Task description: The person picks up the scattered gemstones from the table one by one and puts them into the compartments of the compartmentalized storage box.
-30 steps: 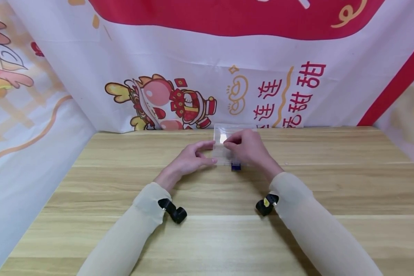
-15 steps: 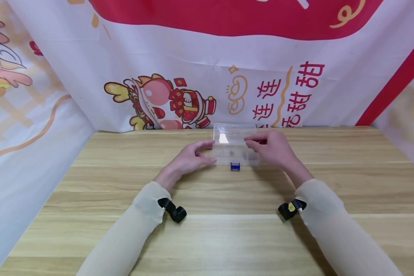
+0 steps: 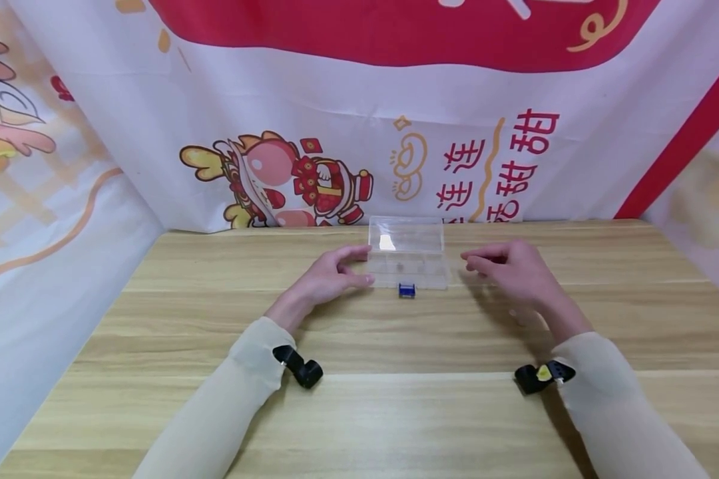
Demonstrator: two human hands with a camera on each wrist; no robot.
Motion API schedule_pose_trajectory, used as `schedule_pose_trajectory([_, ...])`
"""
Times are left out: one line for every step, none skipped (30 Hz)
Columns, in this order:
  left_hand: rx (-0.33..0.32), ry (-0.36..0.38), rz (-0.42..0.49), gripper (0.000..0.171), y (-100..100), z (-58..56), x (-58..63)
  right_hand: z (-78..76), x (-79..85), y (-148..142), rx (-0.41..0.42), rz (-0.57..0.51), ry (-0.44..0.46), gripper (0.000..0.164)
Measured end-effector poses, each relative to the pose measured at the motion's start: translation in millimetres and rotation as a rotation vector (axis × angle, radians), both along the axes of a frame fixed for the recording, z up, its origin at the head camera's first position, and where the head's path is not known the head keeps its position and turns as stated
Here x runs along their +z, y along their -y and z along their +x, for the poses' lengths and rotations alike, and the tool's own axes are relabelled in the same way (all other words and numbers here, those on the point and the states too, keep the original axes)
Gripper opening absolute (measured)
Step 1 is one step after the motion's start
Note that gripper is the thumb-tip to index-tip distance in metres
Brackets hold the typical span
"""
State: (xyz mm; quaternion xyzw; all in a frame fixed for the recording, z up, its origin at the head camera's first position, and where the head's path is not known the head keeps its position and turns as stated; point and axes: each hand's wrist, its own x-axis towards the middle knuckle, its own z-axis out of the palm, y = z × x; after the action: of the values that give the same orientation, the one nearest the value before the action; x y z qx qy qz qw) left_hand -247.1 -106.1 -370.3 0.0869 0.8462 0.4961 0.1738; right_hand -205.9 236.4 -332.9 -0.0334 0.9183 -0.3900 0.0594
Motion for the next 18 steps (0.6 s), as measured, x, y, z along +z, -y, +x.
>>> schedule_pose_trajectory([0.0,-0.001,0.0,0.068,-0.3,-0.1,-0.2,0.1,-0.6,-5.3,0.012,0.014,-0.003,0.038])
schedule_pose_trajectory([0.0,-0.001,0.0,0.068,-0.4,-0.1,-0.3,0.3,-1.1,-10.8,0.021,0.027,0.002,0.038])
schedule_pose_trajectory([0.0,-0.002,0.0,0.068,-0.6,-0.2,-0.3,0.6,-1.4,-16.6,0.028,0.041,0.006,0.037])
schedule_pose_trajectory([-0.001,-0.002,0.001,0.068,-0.7,-0.2,-0.2,0.7,-2.0,-21.9,0.033,0.054,0.013,0.037])
schedule_pose_trajectory([-0.002,-0.002,0.002,0.068,-0.9,-0.2,-0.1,0.7,-2.8,-27.3,0.037,0.068,0.02,0.037])
schedule_pose_trajectory([-0.003,-0.002,0.005,0.068,-1.1,-0.3,-0.2,0.8,-3.5,-32.5,0.043,0.079,0.026,0.037])
schedule_pose_trajectory([-0.005,-0.001,0.007,0.068,-1.2,-0.2,-0.1,0.9,-4.4,-37.5,0.048,0.085,0.038,0.036])
schedule_pose_trajectory([-0.007,0.0,0.008,0.069,-1.3,-0.3,-0.3,1.1,-5.5,-41.9,0.053,0.093,0.05,0.036])
schedule_pose_trajectory([-0.009,-0.001,0.009,0.069,-1.4,-0.2,-0.3,1.3,-6.8,-45.8,0.058,0.098,0.058,0.036])
schedule_pose_trajectory([-0.011,-0.001,0.011,0.069,-1.4,-0.3,-0.5,1.2,-8.1,-49.0,0.064,0.099,0.069,0.036])
schedule_pose_trajectory([-0.012,-0.002,0.012,0.069,-1.3,-0.2,-0.6,1.0,-9.7,-51.8,0.071,0.096,0.078,0.036])
schedule_pose_trajectory([-0.012,-0.003,0.011,0.069,-1.1,-0.1,-0.8,0.8,-11.2,-53.8,0.076,0.089,0.089,0.036])
schedule_pose_trajectory([-0.011,-0.004,0.011,0.069,-0.9,0.1,-0.7,0.6,-12.6,-55.1,0.079,0.083,0.1,0.036])
schedule_pose_trajectory([-0.01,-0.004,0.01,0.069,-0.7,0.0,-0.9,0.2,-14.1,-56.0,0.083,0.082,0.103,0.036])
schedule_pose_trajectory([-0.009,-0.005,0.012,0.069,-0.5,0.2,-0.8,-0.2,-15.2,-56.5,0.084,0.078,0.11,0.037])
schedule_pose_trajectory([-0.007,-0.005,0.014,0.069,-0.5,0.1,-0.8,-0.7,-16.2,-56.7,0.085,0.074,0.118,0.037])
schedule_pose_trajectory([-0.005,-0.005,0.016,0.069,-0.5,0.3,-0.5,-1.1,-17.0,-56.8,0.086,0.069,0.125,0.038])
schedule_pose_trajectory([-0.004,-0.006,0.017,0.068,-0.5,0.3,-0.3,-1.8,-17.7,-56.7,0.087,0.07,0.129,0.038])
